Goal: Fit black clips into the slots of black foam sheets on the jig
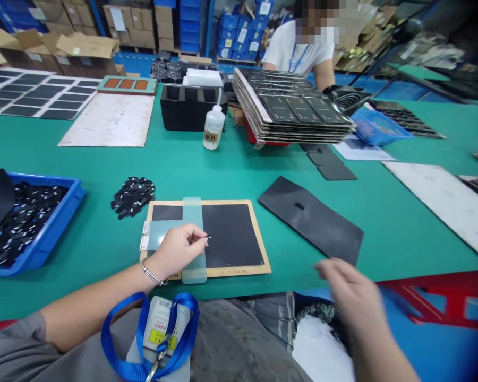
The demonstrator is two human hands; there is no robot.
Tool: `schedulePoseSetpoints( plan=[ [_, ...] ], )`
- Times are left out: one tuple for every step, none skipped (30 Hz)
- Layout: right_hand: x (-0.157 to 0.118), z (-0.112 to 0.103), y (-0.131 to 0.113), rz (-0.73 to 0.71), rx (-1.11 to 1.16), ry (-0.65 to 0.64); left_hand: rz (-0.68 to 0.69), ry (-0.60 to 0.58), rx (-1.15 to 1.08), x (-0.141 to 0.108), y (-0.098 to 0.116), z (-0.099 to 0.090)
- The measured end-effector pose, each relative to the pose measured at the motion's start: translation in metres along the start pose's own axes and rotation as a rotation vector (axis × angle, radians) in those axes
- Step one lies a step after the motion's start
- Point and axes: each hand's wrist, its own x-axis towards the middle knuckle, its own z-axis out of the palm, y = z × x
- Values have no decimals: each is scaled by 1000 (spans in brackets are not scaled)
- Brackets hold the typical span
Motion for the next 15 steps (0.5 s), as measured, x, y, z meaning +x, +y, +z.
schedulePoseSetpoints(
  plan=[
    [-8, 18, -26, -171, 56, -171, 36, 4, 36, -1, 3, 5],
    [-14, 36, -52, -305, 100, -342, 74, 8, 73, -3, 5, 10],
    [-18, 54, -75, -396, 131, -452, 118, 9, 109, -5, 8, 15],
    [-21, 69, -93, -450, 139, -507, 165, 7, 142, -6, 11, 18],
    [-22, 81, -107, -486, 131, -518, 209, 6, 172, -8, 13, 20],
    [-21, 90, -116, -509, 121, -508, 246, 7, 198, -9, 15, 20],
    [-20, 97, -121, -522, 111, -488, 272, 10, 218, -10, 16, 20],
    [-19, 102, -123, -531, 104, -469, 287, 14, 233, -11, 17, 19],
    [-17, 105, -123, -539, 103, -458, 291, 20, 241, -12, 17, 17],
    [-15, 107, -122, -545, 107, -455, 286, 28, 241, -13, 17, 15],
    [-13, 108, -121, -551, 114, -455, 276, 33, 235, -13, 17, 13],
    [-13, 109, -121, -557, 121, -457, 264, 37, 226, -14, 16, 11],
    [-13, 111, -122, -562, 128, -458, 251, 39, 215, -15, 16, 9],
    [-13, 113, -123, -564, 135, -458, 239, 39, 204, -16, 15, 8],
    [-15, 116, -126, -563, 142, -458, 227, 36, 193, -17, 15, 7]
  ],
)
